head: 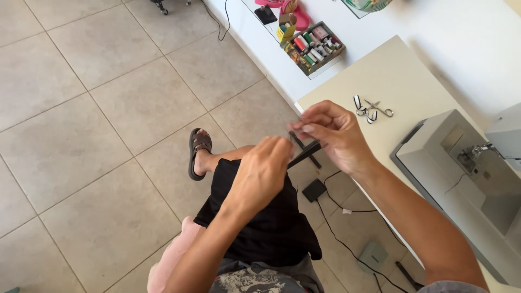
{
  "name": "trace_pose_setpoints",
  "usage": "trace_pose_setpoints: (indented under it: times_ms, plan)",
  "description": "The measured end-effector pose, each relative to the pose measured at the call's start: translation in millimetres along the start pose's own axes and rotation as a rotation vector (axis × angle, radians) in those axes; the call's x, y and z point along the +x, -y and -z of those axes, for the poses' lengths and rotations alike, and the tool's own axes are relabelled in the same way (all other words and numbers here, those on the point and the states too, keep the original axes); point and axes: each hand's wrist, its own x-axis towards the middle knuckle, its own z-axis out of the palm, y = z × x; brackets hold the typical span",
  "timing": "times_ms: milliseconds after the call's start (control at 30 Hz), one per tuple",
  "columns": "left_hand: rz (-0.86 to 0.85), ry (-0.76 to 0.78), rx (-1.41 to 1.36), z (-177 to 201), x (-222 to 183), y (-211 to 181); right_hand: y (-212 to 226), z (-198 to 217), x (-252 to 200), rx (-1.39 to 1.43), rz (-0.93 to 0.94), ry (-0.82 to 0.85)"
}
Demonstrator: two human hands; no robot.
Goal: Inspecting a black garment piece and trimming loose threads using small scissors
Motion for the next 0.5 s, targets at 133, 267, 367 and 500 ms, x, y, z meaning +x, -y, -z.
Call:
trace_pose_setpoints:
  times_ms: [133,267,367,500]
  plan:
    - [-0.074,-0.015,0.044,15,7,0,17,-33,-7,-0.561,0.049,0.129]
    - [-0.028,-0.06,0.008,27,14,0,-7,-9,-19,-0.412,0.046,0.06]
    - [-0.041,-0.008,-0.029,11,3,-4,-20,3,-12,-0.145,0.152,-0.056]
    - [-0.104,-0.013,0.027,19,10,-11,23,-38,-5,-0.665,0.259,0.108]
